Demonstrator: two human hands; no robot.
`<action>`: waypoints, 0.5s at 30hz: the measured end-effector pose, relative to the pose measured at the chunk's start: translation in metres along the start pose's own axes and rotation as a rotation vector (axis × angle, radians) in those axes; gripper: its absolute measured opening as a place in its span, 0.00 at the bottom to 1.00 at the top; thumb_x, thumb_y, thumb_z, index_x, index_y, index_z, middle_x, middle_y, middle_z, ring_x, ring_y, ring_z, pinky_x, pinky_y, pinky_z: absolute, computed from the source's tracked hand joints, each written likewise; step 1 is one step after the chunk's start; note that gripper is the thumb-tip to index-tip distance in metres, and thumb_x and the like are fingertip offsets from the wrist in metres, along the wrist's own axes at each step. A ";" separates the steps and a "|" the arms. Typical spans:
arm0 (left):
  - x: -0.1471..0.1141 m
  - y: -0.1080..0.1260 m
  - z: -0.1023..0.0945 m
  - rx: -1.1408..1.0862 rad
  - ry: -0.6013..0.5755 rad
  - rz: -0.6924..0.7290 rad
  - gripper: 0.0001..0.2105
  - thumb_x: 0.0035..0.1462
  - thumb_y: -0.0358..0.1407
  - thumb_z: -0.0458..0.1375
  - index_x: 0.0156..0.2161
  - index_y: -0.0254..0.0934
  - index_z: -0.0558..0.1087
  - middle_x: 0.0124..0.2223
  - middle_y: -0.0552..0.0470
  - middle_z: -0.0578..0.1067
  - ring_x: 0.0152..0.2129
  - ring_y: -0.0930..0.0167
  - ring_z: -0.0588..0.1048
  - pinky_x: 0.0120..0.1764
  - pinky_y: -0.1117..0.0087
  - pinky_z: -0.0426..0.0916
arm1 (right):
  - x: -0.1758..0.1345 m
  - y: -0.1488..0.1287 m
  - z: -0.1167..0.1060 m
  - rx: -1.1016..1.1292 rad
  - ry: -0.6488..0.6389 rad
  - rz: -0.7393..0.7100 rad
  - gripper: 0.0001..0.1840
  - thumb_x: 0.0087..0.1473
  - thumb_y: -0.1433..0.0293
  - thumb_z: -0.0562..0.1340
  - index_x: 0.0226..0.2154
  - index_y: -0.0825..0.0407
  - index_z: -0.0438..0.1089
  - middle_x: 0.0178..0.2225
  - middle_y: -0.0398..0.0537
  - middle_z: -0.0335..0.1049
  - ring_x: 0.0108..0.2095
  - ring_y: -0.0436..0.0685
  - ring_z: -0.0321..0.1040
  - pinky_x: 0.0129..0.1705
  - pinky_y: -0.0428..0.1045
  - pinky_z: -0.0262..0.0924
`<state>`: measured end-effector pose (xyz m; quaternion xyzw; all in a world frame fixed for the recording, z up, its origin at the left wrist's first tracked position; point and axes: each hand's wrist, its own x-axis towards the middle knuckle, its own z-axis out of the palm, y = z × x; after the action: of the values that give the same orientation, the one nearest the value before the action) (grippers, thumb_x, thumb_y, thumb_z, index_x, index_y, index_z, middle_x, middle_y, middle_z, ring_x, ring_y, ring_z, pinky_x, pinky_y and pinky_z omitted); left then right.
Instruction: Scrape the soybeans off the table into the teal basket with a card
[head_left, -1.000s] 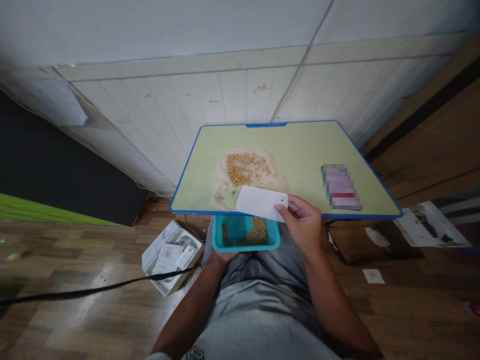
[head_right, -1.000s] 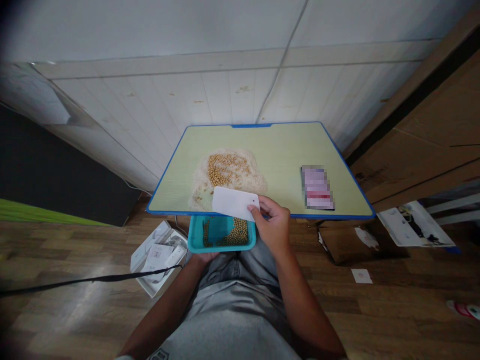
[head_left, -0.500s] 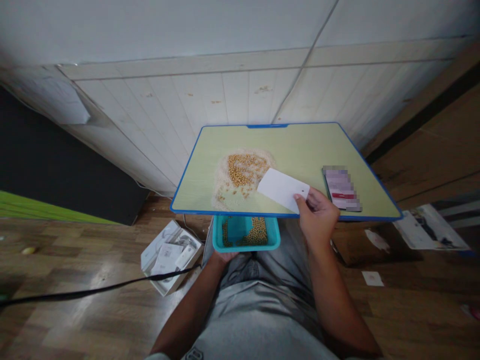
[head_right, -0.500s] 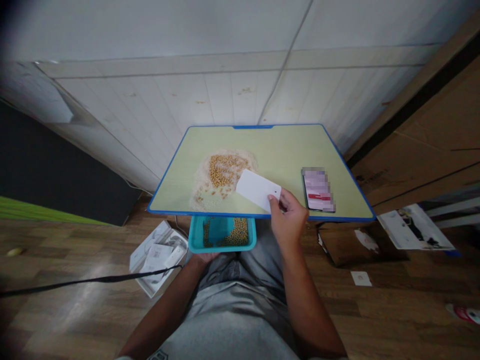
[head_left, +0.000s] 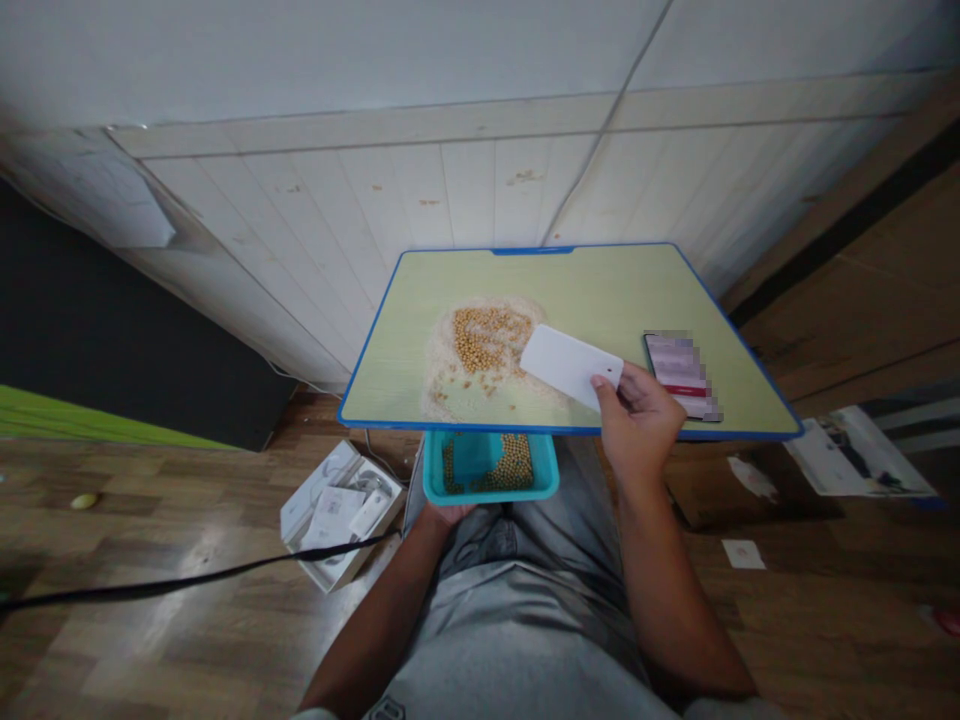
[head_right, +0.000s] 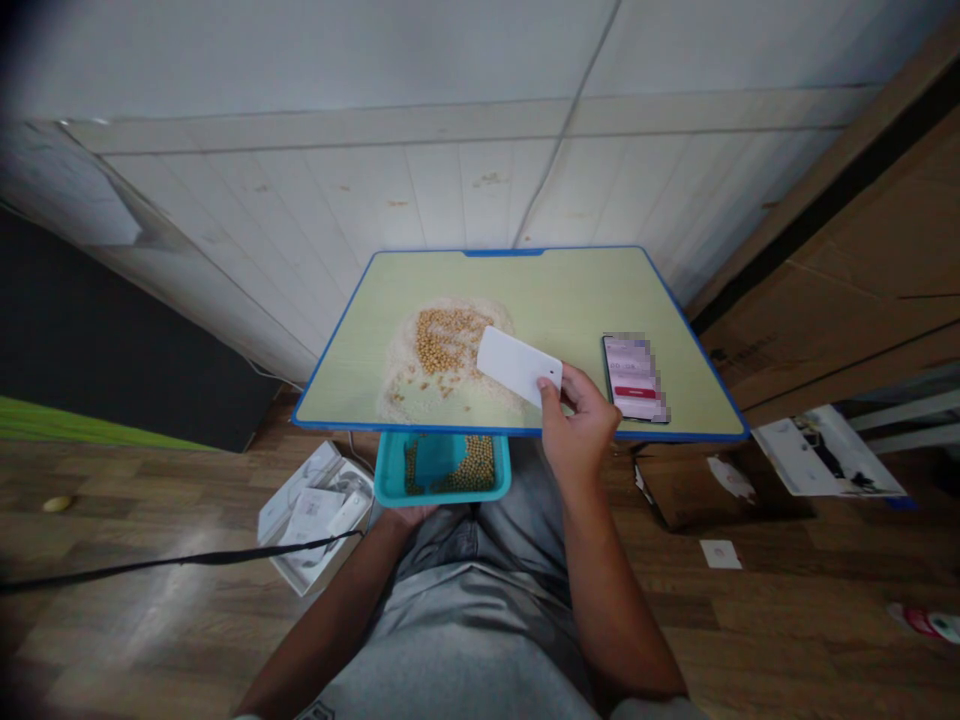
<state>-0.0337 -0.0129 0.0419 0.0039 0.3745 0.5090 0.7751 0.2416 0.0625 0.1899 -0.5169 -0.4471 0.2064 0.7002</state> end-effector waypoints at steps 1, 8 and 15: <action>0.001 0.000 -0.002 -0.005 -0.020 -0.003 0.32 0.78 0.57 0.59 0.77 0.52 0.88 0.72 0.46 0.93 0.86 0.41 0.75 0.87 0.31 0.69 | 0.000 0.000 0.000 -0.002 -0.014 -0.001 0.13 0.61 0.61 0.80 0.46 0.49 0.93 0.40 0.53 0.96 0.40 0.67 0.95 0.49 0.61 0.93; 0.007 -0.002 -0.009 -0.053 -0.069 -0.022 0.35 0.78 0.60 0.57 0.75 0.45 0.90 0.70 0.41 0.94 0.86 0.39 0.75 0.87 0.29 0.66 | 0.001 0.003 -0.002 -0.015 -0.052 -0.045 0.12 0.64 0.60 0.80 0.46 0.48 0.92 0.40 0.51 0.95 0.39 0.66 0.94 0.53 0.63 0.93; 0.004 -0.002 -0.005 -0.018 -0.075 -0.012 0.32 0.78 0.60 0.59 0.74 0.51 0.91 0.69 0.46 0.94 0.86 0.41 0.75 0.88 0.33 0.66 | 0.004 0.007 0.001 -0.043 -0.078 -0.059 0.12 0.63 0.61 0.78 0.45 0.48 0.93 0.40 0.50 0.95 0.39 0.65 0.92 0.52 0.61 0.92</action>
<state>-0.0336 -0.0123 0.0353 0.0138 0.3405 0.5073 0.7915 0.2444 0.0685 0.1855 -0.5099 -0.4935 0.1963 0.6767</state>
